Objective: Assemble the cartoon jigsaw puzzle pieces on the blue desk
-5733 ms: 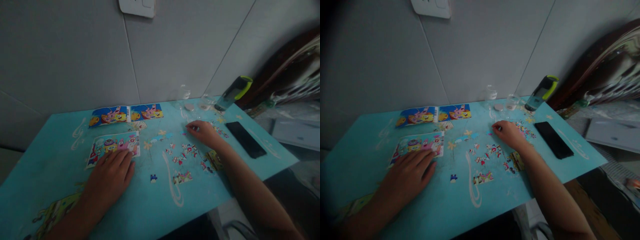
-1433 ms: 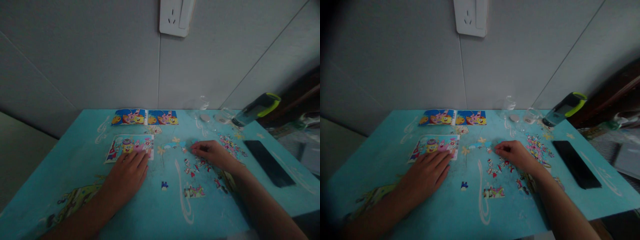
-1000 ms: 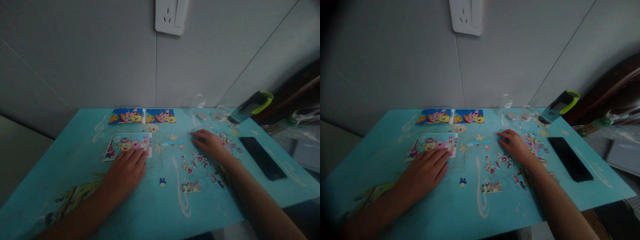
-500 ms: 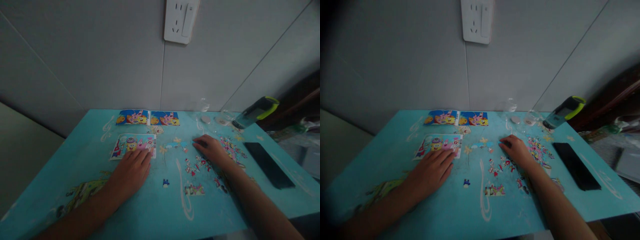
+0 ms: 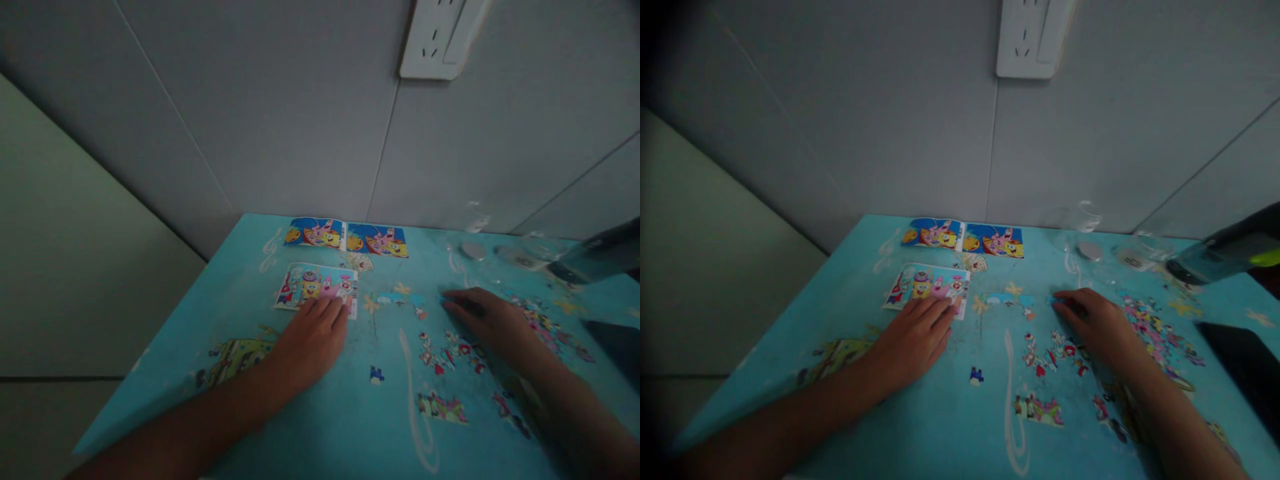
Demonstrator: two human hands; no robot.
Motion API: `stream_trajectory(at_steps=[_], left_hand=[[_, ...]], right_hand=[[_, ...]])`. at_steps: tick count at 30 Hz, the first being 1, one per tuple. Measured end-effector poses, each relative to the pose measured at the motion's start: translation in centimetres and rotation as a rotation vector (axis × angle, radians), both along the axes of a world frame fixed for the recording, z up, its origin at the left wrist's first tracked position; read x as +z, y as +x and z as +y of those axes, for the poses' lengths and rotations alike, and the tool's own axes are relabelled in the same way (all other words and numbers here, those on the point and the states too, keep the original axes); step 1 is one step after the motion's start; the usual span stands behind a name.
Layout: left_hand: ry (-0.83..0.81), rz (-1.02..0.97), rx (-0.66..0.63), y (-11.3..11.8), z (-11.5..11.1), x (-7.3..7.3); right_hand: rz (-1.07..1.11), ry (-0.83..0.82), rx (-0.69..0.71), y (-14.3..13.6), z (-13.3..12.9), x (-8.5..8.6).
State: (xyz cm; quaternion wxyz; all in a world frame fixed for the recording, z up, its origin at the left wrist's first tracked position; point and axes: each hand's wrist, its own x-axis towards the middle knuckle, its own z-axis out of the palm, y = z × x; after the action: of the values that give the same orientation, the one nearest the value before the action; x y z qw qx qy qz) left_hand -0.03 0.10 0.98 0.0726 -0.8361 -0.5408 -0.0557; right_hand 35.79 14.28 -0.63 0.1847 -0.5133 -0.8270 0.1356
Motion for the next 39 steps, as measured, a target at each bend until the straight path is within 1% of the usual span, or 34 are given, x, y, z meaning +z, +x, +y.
stream_trajectory(at_steps=[5,13,21,25,31,35,39], left_hand=[[0.029,-0.018,-0.007,-0.1,0.0,0.1],[0.019,-0.001,-0.011,-0.2,-0.1,-0.4],[0.060,-0.048,-0.029,-0.5,0.2,-0.7],[0.059,-0.051,-0.048,-0.8,0.3,-0.9],[0.086,-0.042,-0.068,-1.1,0.4,-1.3],[0.066,-0.033,-0.051,-0.9,0.3,-0.8],[0.019,-0.044,-0.032,-0.6,0.2,-0.3]], right_hand=[[-0.019,0.047,0.010,0.2,-0.1,0.0],[0.057,0.104,-0.115,-1.5,-1.7,1.8],[0.117,0.105,-0.159,-2.4,-2.2,3.0],[0.158,0.140,-0.197,-2.4,-2.2,3.1],[0.165,0.192,-0.194,-2.5,-2.2,3.1],[0.140,0.186,-0.193,-2.4,-2.4,3.2],[0.164,0.197,-0.217,-1.9,-2.3,2.7]])
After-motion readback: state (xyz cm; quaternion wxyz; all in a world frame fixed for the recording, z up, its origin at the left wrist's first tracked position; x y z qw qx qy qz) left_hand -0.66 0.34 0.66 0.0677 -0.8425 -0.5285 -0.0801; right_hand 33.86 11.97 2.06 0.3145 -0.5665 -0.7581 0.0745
